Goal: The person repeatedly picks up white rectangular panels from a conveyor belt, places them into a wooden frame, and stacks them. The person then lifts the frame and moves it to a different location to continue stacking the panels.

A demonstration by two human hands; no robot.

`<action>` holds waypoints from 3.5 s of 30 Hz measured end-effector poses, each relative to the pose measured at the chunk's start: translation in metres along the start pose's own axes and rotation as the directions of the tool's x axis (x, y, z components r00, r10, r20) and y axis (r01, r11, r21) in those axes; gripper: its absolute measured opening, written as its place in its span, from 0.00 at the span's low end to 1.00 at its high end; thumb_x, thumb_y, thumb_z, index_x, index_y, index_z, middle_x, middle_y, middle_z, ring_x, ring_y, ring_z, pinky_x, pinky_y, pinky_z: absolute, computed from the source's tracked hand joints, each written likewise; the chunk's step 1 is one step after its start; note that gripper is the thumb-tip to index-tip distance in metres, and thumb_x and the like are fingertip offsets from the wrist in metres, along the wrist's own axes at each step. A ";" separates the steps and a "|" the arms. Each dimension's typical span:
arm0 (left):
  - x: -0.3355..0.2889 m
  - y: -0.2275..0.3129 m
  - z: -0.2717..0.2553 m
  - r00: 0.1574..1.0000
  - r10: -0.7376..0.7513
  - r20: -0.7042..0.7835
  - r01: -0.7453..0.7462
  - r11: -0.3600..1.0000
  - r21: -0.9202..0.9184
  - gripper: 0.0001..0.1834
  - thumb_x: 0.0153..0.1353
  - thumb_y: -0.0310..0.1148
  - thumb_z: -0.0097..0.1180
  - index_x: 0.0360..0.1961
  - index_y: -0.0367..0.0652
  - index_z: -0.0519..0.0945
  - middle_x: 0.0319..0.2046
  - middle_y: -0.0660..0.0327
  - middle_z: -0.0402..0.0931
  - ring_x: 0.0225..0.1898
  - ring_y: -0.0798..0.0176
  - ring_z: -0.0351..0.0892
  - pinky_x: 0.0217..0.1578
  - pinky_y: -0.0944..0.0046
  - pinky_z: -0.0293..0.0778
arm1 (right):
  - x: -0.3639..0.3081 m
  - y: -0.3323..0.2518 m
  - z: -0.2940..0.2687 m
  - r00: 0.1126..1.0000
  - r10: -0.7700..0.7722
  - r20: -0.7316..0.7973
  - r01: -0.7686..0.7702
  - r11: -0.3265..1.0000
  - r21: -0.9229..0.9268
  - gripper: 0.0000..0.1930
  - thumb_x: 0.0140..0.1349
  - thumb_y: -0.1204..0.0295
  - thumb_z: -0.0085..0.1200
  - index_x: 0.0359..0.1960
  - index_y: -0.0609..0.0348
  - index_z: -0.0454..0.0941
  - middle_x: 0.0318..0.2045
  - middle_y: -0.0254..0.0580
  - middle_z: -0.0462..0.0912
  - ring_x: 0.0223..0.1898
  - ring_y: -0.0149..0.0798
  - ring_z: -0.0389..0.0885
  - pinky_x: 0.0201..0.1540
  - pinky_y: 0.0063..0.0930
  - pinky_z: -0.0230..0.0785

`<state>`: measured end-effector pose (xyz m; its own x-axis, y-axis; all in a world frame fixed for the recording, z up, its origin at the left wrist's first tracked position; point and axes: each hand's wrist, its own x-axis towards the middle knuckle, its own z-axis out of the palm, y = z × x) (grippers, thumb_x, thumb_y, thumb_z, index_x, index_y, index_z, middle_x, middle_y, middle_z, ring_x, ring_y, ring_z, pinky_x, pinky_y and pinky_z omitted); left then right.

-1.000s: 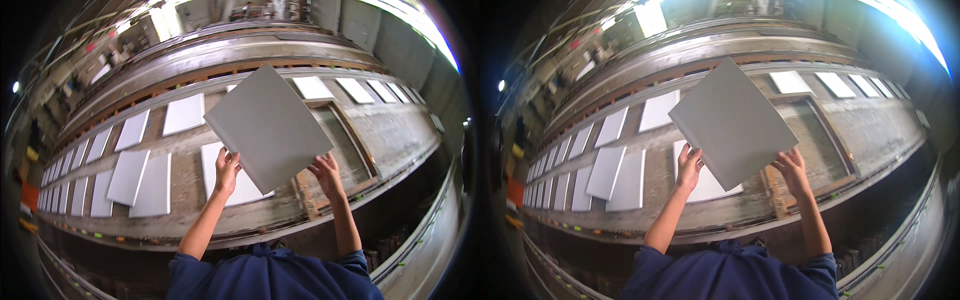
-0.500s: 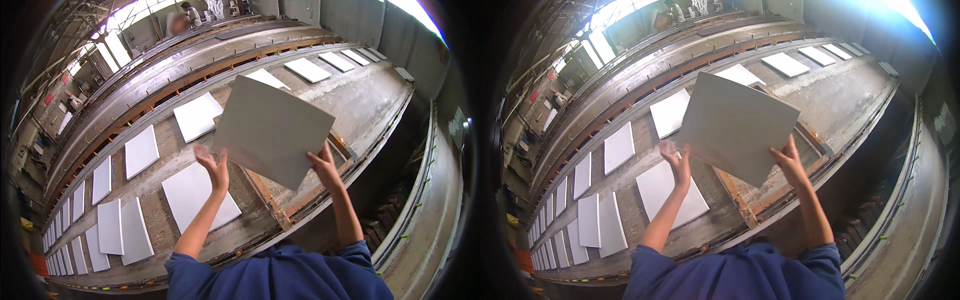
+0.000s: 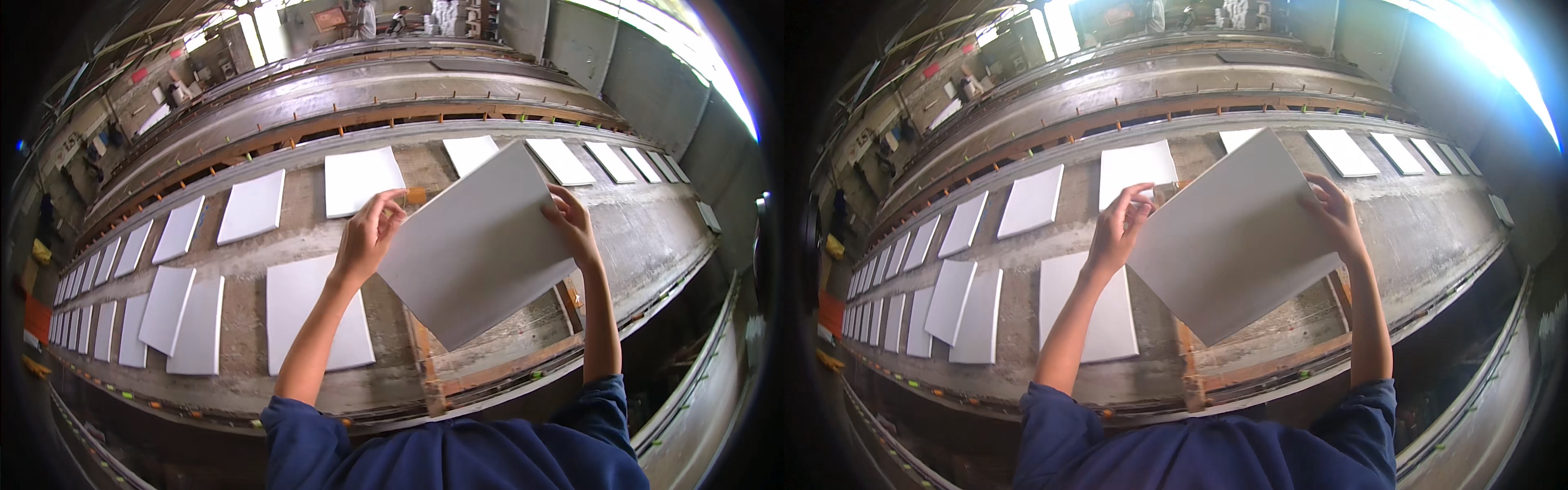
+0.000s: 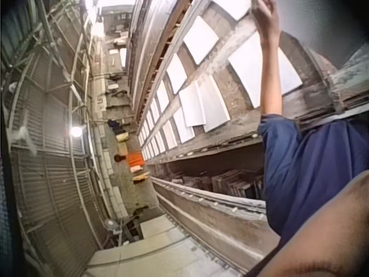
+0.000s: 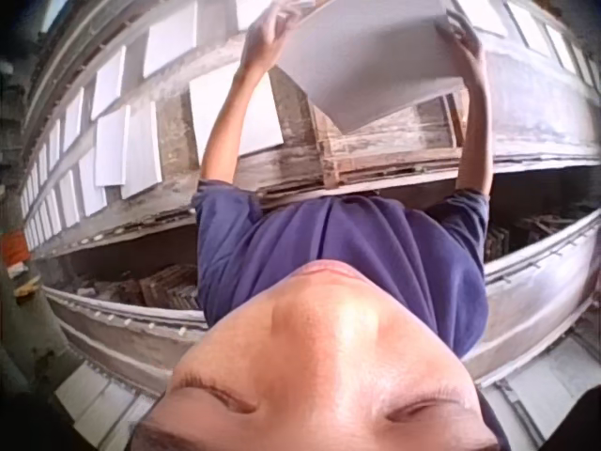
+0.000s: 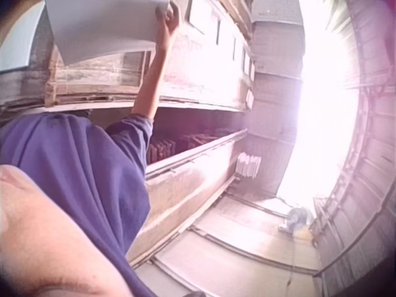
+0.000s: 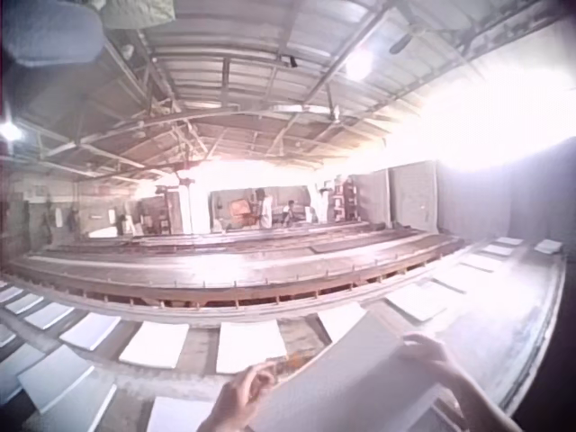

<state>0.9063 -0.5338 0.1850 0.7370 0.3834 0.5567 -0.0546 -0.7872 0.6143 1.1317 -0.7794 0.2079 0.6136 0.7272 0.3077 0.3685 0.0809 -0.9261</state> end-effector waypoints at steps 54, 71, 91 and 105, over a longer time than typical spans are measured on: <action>-0.116 -0.026 0.170 0.913 -0.394 -0.104 0.370 0.697 0.615 0.04 0.45 0.29 0.63 0.21 0.42 0.80 0.49 0.64 0.68 0.56 0.54 0.56 0.55 0.51 0.60 | -0.001 0.246 0.016 0.924 0.374 0.078 -0.380 0.921 0.082 0.32 0.57 0.75 0.50 0.63 0.61 0.54 0.49 0.54 0.73 0.44 0.37 0.76 0.45 0.27 0.69; -0.116 -0.026 0.169 0.908 -0.405 -0.106 0.385 0.710 0.590 0.02 0.44 0.26 0.62 0.21 0.41 0.81 0.48 0.64 0.69 0.56 0.53 0.57 0.56 0.55 0.59 | 0.003 0.257 0.033 0.975 0.210 -0.070 -0.214 0.814 -0.540 0.30 0.54 0.64 0.56 0.59 0.57 0.63 0.46 0.55 0.67 0.51 0.53 0.59 0.57 0.41 0.55; -0.115 -0.020 0.170 0.955 -0.296 0.030 0.194 0.693 0.694 0.05 0.44 0.30 0.63 0.20 0.40 0.81 0.43 0.63 0.68 0.55 0.58 0.57 0.60 0.48 0.49 | -0.007 0.255 0.037 0.971 0.226 -0.073 -0.221 0.753 -0.620 0.29 0.54 0.66 0.55 0.58 0.59 0.63 0.48 0.53 0.64 0.52 0.52 0.56 0.56 0.47 0.51; -0.093 -0.041 0.219 0.837 -0.435 0.331 0.141 0.758 0.637 0.51 0.58 0.61 0.39 0.63 0.23 0.40 0.63 0.31 0.31 0.67 0.39 0.26 0.65 0.45 0.31 | -0.006 0.242 0.046 0.961 0.032 0.276 0.235 0.438 -0.868 0.29 0.65 0.63 0.33 0.61 0.76 0.49 0.64 0.61 0.49 0.68 0.50 0.40 0.68 0.43 0.29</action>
<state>0.9879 -0.6426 -0.0146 0.8641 0.5031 0.0136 0.4920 -0.8500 0.1882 1.1853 -0.7330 -0.0283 0.4080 0.8895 0.2059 0.9117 -0.3849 -0.1440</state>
